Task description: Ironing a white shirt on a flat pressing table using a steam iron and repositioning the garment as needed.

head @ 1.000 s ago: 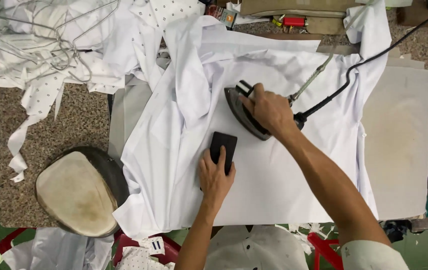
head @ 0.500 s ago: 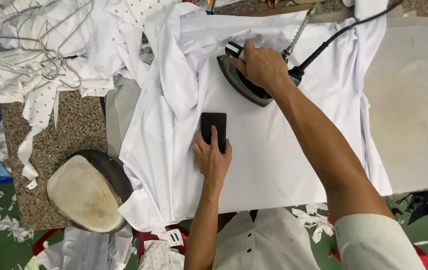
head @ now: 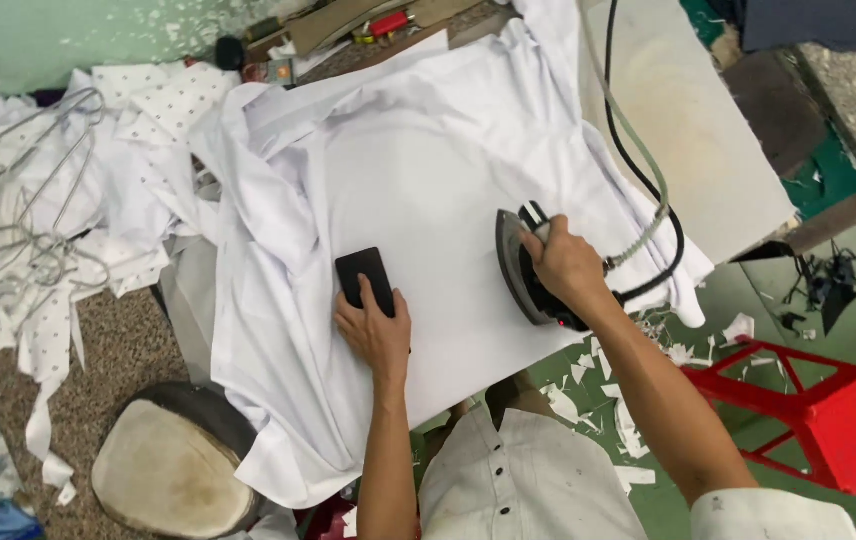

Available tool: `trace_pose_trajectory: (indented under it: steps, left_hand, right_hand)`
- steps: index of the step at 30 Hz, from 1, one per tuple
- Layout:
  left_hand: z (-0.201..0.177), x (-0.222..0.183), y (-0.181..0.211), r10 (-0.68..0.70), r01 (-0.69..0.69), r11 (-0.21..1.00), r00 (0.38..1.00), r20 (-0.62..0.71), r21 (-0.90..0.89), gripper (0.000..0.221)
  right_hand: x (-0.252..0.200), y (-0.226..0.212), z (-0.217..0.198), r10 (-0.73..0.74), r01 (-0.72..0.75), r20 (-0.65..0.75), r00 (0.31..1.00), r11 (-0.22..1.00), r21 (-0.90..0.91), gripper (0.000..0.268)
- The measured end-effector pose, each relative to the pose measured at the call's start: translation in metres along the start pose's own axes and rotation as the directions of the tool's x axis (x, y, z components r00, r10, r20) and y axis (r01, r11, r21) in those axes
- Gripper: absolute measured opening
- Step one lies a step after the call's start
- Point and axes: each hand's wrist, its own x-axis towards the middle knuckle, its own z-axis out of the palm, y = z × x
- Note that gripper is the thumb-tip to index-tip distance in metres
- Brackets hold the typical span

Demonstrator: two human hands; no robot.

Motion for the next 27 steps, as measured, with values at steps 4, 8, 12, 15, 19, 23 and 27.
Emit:
trace_pose_trajectory:
  steps: [4,8,12,15,19,23,27]
  left_hand:
    - [0.003,-0.003,0.0,0.011,-0.011,1.0,1.0,0.024,0.014,0.06]
    - [0.0,-0.002,0.003,-0.005,0.004,1.0,0.999,0.037,0.027,0.058]
    - [0.0,-0.001,0.004,-0.018,0.017,0.999,0.999,0.032,0.029,0.058]
    - [0.002,0.001,0.004,-0.02,0.019,0.999,1.0,0.021,0.029,0.061]
    - [-0.003,-0.004,0.007,-0.08,0.078,0.995,0.997,0.02,0.055,0.057]
    - [-0.002,-0.025,0.008,-0.065,0.07,0.994,0.996,-0.06,0.086,0.058]
    - [-0.006,-0.048,0.009,-0.107,0.113,0.991,0.99,-0.095,0.065,0.057]
  right_hand:
    - [-0.042,0.048,0.006,0.131,-0.13,-0.002,0.991,0.989,0.076,0.064]
    - [-0.039,0.048,-0.003,0.199,-0.198,0.004,0.98,0.974,0.108,0.067]
    - [0.008,0.02,-0.014,0.123,-0.12,-0.032,0.992,0.989,0.084,0.059]
    - [0.061,-0.013,-0.009,-0.025,0.025,-0.058,0.998,1.0,-0.001,0.059]
    - [0.131,-0.084,0.0,-0.199,0.199,0.018,0.98,0.98,-0.028,0.052]
    - [0.182,-0.158,0.023,-0.431,0.427,-0.02,0.902,0.898,-0.108,0.047]
    - [0.176,-0.212,0.051,-0.565,0.562,-0.029,0.824,0.823,-0.079,0.048]
